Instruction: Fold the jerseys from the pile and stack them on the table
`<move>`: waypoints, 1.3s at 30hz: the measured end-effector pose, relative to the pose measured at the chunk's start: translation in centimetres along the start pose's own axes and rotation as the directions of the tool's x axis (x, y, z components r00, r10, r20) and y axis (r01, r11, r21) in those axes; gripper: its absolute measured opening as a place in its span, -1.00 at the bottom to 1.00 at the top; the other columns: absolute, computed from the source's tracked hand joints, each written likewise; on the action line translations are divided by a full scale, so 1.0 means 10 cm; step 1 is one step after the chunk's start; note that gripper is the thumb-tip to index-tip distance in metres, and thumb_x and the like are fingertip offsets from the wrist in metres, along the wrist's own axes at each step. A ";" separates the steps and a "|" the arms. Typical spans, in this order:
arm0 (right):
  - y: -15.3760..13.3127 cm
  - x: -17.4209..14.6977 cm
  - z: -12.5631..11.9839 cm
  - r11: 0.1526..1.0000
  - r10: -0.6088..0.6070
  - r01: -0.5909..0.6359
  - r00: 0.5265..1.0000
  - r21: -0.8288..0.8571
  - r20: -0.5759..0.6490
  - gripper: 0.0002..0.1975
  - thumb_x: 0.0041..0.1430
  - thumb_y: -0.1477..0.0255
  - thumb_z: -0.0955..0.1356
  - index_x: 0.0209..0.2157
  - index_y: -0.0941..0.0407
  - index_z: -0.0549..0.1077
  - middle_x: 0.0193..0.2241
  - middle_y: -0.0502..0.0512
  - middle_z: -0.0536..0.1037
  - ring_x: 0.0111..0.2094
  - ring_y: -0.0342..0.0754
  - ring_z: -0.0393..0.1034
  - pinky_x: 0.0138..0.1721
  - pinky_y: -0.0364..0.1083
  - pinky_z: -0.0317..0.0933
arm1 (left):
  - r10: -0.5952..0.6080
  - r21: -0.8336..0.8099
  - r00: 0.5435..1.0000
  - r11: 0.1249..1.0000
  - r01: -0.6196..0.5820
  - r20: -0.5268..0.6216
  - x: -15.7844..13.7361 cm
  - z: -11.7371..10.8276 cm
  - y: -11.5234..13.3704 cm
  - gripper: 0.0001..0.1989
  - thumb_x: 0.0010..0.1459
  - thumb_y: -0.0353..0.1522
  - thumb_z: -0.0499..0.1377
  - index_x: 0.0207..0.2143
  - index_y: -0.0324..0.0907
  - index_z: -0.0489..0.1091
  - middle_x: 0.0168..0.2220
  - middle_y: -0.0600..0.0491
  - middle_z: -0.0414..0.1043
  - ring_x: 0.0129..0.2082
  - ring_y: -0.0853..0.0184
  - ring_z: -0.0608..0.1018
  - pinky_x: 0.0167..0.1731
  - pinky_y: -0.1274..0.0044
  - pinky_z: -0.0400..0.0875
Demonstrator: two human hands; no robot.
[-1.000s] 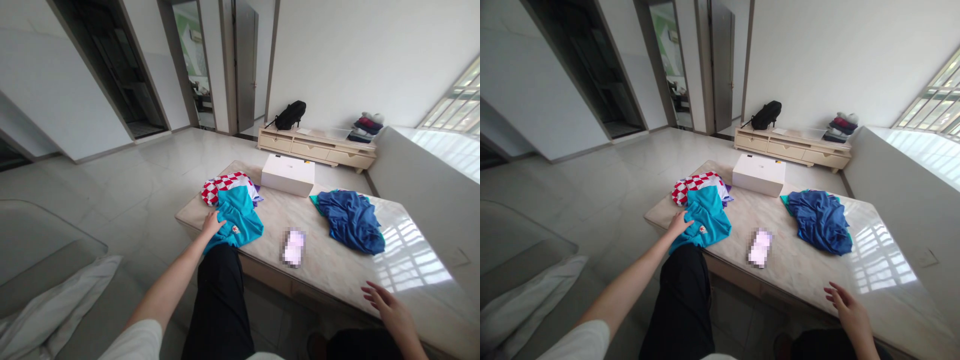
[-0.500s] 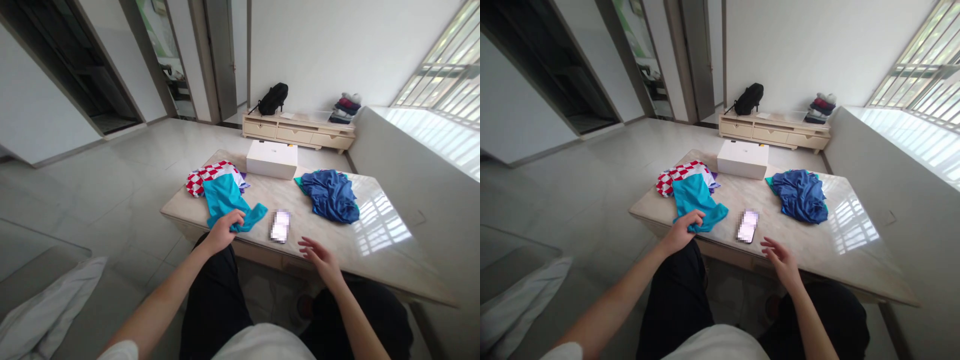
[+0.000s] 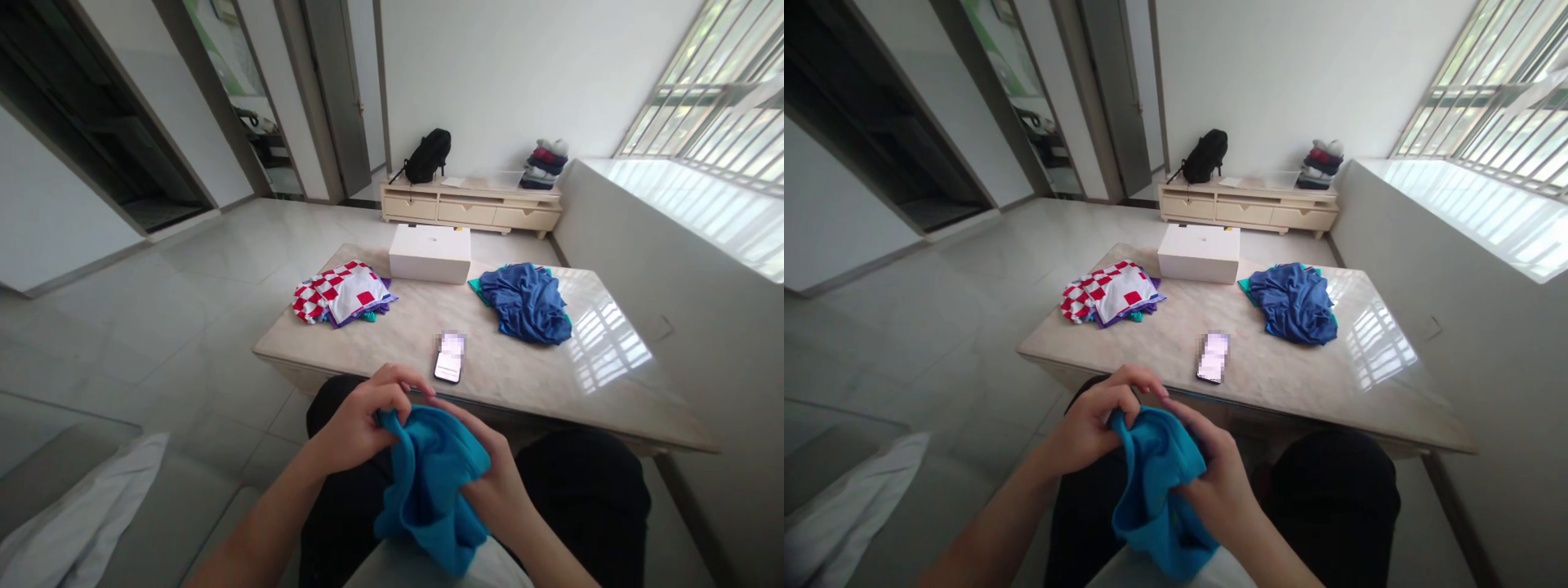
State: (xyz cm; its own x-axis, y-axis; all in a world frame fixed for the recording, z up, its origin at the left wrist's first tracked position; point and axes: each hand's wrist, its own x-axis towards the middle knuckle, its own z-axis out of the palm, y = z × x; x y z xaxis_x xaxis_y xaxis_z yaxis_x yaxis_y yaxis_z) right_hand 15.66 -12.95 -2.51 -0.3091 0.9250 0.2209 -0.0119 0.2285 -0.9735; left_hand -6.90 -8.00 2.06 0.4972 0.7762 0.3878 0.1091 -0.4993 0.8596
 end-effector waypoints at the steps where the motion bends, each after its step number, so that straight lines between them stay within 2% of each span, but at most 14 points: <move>1: 0.02 0.00 -0.02 0.998 -0.015 0.012 0.999 -0.055 -0.046 -0.65 0.17 0.49 0.43 0.01 0.02 0.60 -0.22 0.06 0.64 -0.23 -0.01 0.56 -0.18 -0.11 0.43 | -0.043 0.019 0.999 0.999 0.044 -0.028 0.00 0.03 -0.02 -0.79 0.20 -0.47 0.30 -0.43 -0.18 0.32 0.05 -0.08 0.52 0.06 0.21 0.55 0.09 0.39 0.41; 3: 0.02 0.02 -0.18 0.973 -0.093 0.068 0.990 -0.220 -0.106 -0.87 0.15 0.53 0.41 -0.28 0.09 0.62 -0.46 -0.02 0.54 -0.44 -0.12 0.43 -0.37 -0.18 0.31 | -0.126 0.023 0.989 0.992 0.128 -0.079 0.00 0.06 -0.06 -0.78 0.20 -0.49 0.28 -0.43 -0.18 0.30 0.04 -0.06 0.51 0.00 0.26 0.57 0.01 0.46 0.43; 4: -0.01 0.02 -0.32 0.947 -0.141 0.091 0.980 -0.309 -0.142 -0.91 0.14 0.54 0.41 -0.35 0.10 0.59 -0.50 -0.04 0.49 -0.48 -0.16 0.38 -0.42 -0.20 0.26 | -0.160 0.017 0.982 0.987 0.163 -0.103 0.01 0.05 -0.08 -0.78 0.19 -0.48 0.28 -0.44 -0.18 0.28 0.01 -0.05 0.53 -0.03 0.27 0.58 -0.02 0.48 0.44; 8: -0.21 0.00 -1.01 0.794 -0.290 0.041 0.902 -0.606 -0.320 -0.98 0.13 0.49 0.44 -0.35 0.10 0.54 -0.45 -0.04 0.46 -0.46 -0.16 0.35 -0.41 -0.19 0.29 | -0.233 0.059 0.952 0.967 0.249 -0.199 0.12 -0.13 -0.15 -0.78 0.15 -0.41 0.30 -0.43 -0.17 0.28 -0.23 0.03 0.56 -0.25 0.32 0.58 -0.22 0.54 0.44; 12: -0.45 -0.02 -1.55 0.593 -0.398 -0.037 0.855 -0.804 -0.333 -0.90 0.07 0.40 0.48 -0.37 0.10 0.52 -0.22 0.07 0.51 -0.30 -0.08 0.43 -0.32 -0.13 0.39 | -0.148 0.275 0.968 0.940 0.201 -0.200 0.32 -0.30 -0.08 -0.89 0.14 -0.39 0.27 -0.41 -0.19 0.38 -0.33 0.07 0.53 -0.32 0.33 0.53 -0.30 0.55 0.40; 15: -0.60 0.00 -1.74 0.610 -0.337 -0.043 0.890 -0.791 -0.308 -0.85 0.11 0.36 0.46 -0.44 0.10 0.48 -0.25 0.07 0.58 -0.28 -0.05 0.47 -0.27 -0.11 0.39 | -0.072 0.414 0.983 0.900 0.137 -0.169 0.49 -0.34 0.05 -0.95 0.18 -0.38 0.22 -0.32 -0.18 0.47 -0.31 0.07 0.54 -0.30 0.31 0.54 -0.26 0.55 0.42; 19: -0.73 0.02 -1.89 0.729 -0.153 -0.158 0.911 -0.666 -0.383 -0.77 0.13 0.24 0.49 -0.30 0.12 0.57 -0.51 0.00 0.54 -0.52 -0.14 0.35 -0.51 -0.18 0.23 | -0.060 0.456 0.988 0.882 0.120 -0.143 0.69 -0.34 0.21 -0.71 0.23 -0.29 0.27 -0.01 -0.11 0.51 -0.14 0.06 0.58 -0.12 0.24 0.59 -0.04 0.51 0.46; 21: -0.75 0.04 -1.96 0.760 -0.128 -0.176 0.904 -0.626 -0.409 -0.65 0.12 0.15 0.51 -0.19 0.12 0.62 -0.43 0.05 0.61 -0.47 -0.11 0.40 -0.49 -0.16 0.27 | -0.091 0.427 0.987 0.893 0.139 -0.131 0.75 -0.35 0.25 -0.53 0.23 -0.21 0.29 0.17 -0.08 0.44 -0.10 0.04 0.58 -0.06 0.21 0.59 0.02 0.48 0.47; 24: -0.75 0.05 -2.02 0.783 -0.131 -0.154 0.906 -0.603 -0.402 -0.60 0.14 0.09 0.49 -0.17 0.13 0.66 -0.31 0.11 0.66 -0.35 -0.02 0.50 -0.36 -0.11 0.37 | -0.171 0.357 0.985 0.919 0.169 -0.026 0.82 -0.38 0.26 -0.41 0.22 -0.14 0.31 0.26 -0.11 0.39 -0.13 0.00 0.58 -0.09 0.20 0.60 -0.04 0.46 0.51; 28: -0.73 0.03 -2.02 0.817 -0.136 -0.139 0.897 -0.560 -0.420 -0.64 0.15 0.10 0.49 -0.24 0.13 0.66 -0.39 0.07 0.63 -0.38 -0.05 0.47 -0.41 -0.14 0.33 | -0.325 0.222 0.922 0.935 0.278 0.212 0.87 -0.41 0.21 -0.36 0.13 -0.12 0.39 0.21 -0.15 0.45 -0.19 -0.01 0.58 -0.18 0.22 0.60 -0.20 0.47 0.56; 30: -0.73 0.01 -1.99 0.834 -0.157 -0.115 0.888 -0.540 -0.432 -0.67 0.15 0.12 0.50 -0.25 0.11 0.66 -0.39 0.06 0.62 -0.38 -0.07 0.47 -0.41 -0.15 0.32 | -0.381 0.140 0.886 0.924 0.356 0.263 0.87 -0.39 0.14 -0.43 0.12 -0.11 0.39 0.11 -0.18 0.52 -0.15 -0.03 0.59 -0.16 0.20 0.61 -0.20 0.45 0.57; 32: -0.73 0.00 -1.95 0.826 -0.187 -0.104 0.876 -0.553 -0.444 -0.69 0.15 0.14 0.50 -0.26 0.10 0.65 -0.39 0.05 0.62 -0.38 -0.08 0.46 -0.40 -0.16 0.32 | -0.395 0.070 0.890 0.918 0.390 0.226 0.86 -0.36 0.05 -0.52 0.10 -0.10 0.39 -0.03 -0.21 0.55 -0.13 -0.06 0.60 -0.14 0.19 0.61 -0.18 0.44 0.56; 36: -0.72 0.01 -1.82 0.784 -0.180 -0.157 0.869 -0.601 -0.461 -0.69 0.14 0.15 0.50 -0.31 0.13 0.63 -0.51 0.02 0.56 -0.51 -0.14 0.37 -0.51 -0.20 0.20 | -0.381 0.064 0.923 0.924 0.378 0.051 0.81 -0.26 -0.10 -0.61 0.11 -0.08 0.38 -0.23 -0.21 0.49 -0.31 0.05 0.54 -0.30 0.29 0.57 -0.33 0.54 0.48; 39: -0.65 0.06 -1.66 0.771 -0.177 -0.192 0.851 -0.607 -0.494 -0.68 0.17 0.15 0.47 -0.38 0.16 0.59 -0.56 0.00 0.51 -0.55 -0.17 0.30 -0.55 -0.20 0.14 | -0.363 0.079 0.928 0.931 0.357 0.079 0.75 -0.15 -0.17 -0.64 0.20 -0.08 0.29 -0.26 -0.22 0.52 -0.33 0.05 0.52 -0.29 0.27 0.54 -0.31 0.52 0.47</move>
State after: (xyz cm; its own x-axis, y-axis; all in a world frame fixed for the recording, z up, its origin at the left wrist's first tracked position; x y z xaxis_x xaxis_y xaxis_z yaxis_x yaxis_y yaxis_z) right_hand 31.31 -8.83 4.91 0.2087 0.8968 0.3902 0.6278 0.1831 -0.7566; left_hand -4.70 -0.77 4.02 0.4904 0.8713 0.0215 0.3475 -0.2180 0.9120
